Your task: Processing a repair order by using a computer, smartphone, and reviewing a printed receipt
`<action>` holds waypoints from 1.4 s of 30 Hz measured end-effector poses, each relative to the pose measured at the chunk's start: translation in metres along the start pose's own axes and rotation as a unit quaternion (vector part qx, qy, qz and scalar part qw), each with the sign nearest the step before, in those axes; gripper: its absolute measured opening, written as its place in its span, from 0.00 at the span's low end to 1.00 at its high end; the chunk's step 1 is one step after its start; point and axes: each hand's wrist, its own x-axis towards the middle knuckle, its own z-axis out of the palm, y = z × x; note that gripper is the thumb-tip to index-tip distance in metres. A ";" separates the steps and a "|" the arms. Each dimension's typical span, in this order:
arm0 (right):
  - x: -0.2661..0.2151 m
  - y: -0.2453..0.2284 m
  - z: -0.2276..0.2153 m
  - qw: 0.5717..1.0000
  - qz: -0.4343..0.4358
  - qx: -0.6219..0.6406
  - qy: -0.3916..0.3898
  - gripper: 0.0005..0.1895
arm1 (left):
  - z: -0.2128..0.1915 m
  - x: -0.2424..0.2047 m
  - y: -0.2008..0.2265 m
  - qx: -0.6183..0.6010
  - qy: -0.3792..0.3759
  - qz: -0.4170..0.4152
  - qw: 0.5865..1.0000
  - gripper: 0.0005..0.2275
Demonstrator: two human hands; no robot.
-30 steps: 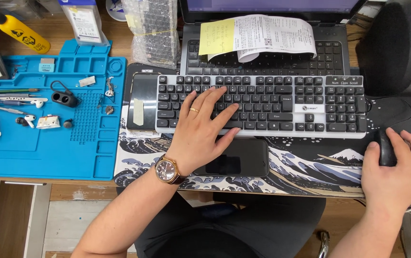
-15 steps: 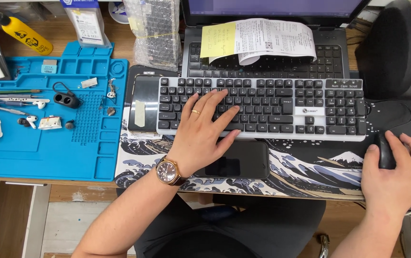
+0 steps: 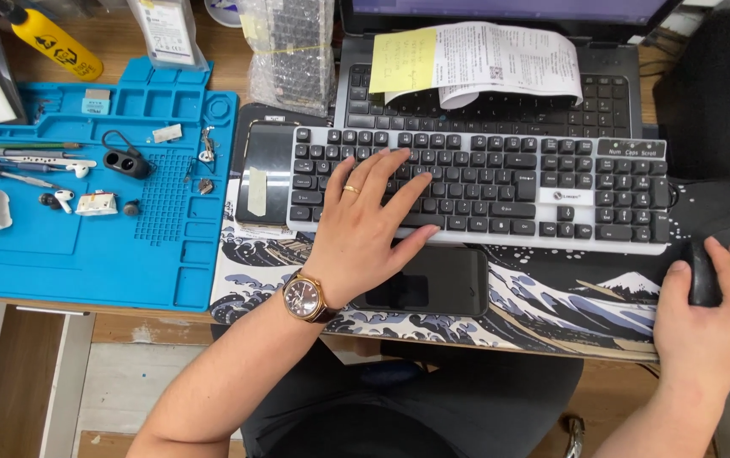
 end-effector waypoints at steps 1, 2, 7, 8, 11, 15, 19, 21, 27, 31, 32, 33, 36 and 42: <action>0.002 -0.002 0.000 1.000 -0.003 0.002 0.000 0.19 | 0.000 0.001 -0.001 0.001 0.002 -0.002 1.000 0.20; 0.004 -0.005 0.001 1.000 0.017 0.015 -0.005 0.18 | 0.001 0.001 -0.003 0.004 0.011 -0.004 1.000 0.21; 0.004 -0.016 -0.004 0.995 0.076 0.054 -0.037 0.17 | 0.001 -0.001 -0.002 0.001 0.000 -0.006 1.000 0.21; 0.004 -0.018 -0.005 0.993 0.095 0.054 -0.040 0.17 | 0.001 -0.001 -0.001 0.001 -0.002 0.004 1.000 0.20; 0.004 -0.018 -0.004 0.991 0.111 0.052 -0.043 0.17 | 0.003 0.000 0.001 0.001 0.000 0.017 1.000 0.20; 0.003 -0.016 -0.004 0.993 0.104 0.037 -0.043 0.18 | 0.002 0.000 0.005 0.011 0.009 0.021 1.000 0.25; 0.003 -0.012 -0.001 0.993 0.102 0.037 -0.041 0.18 | 0.003 -0.001 0.008 -0.002 -0.014 0.025 1.000 0.22; 0.001 -0.006 0.001 0.998 0.052 0.027 -0.020 0.17 | 0.001 -0.002 0.010 -0.014 0.012 0.027 0.999 0.23; -0.002 0.002 0.003 1.000 0.023 0.005 0.002 0.18 | -0.003 0.000 0.007 -0.033 0.023 0.014 0.999 0.23; -0.003 0.004 0.004 0.999 0.032 -0.004 0.004 0.18 | -0.004 -0.001 0.007 -0.032 0.025 0.020 0.999 0.22; -0.003 0.003 0.004 1.000 0.028 -0.010 0.007 0.18 | -0.003 -0.001 0.007 -0.030 0.026 0.021 0.999 0.22; -0.003 0.004 0.003 0.999 0.025 -0.017 0.010 0.18 | -0.002 -0.001 0.007 -0.029 0.027 0.023 0.999 0.22; -0.003 0.006 0.004 0.999 0.013 -0.026 0.019 0.19 | -0.002 -0.001 0.005 -0.036 0.025 0.022 0.999 0.21; 0.000 -0.001 0.002 0.998 0.045 -0.039 0.021 0.18 | -0.001 0.000 0.004 -0.038 0.032 0.028 0.998 0.20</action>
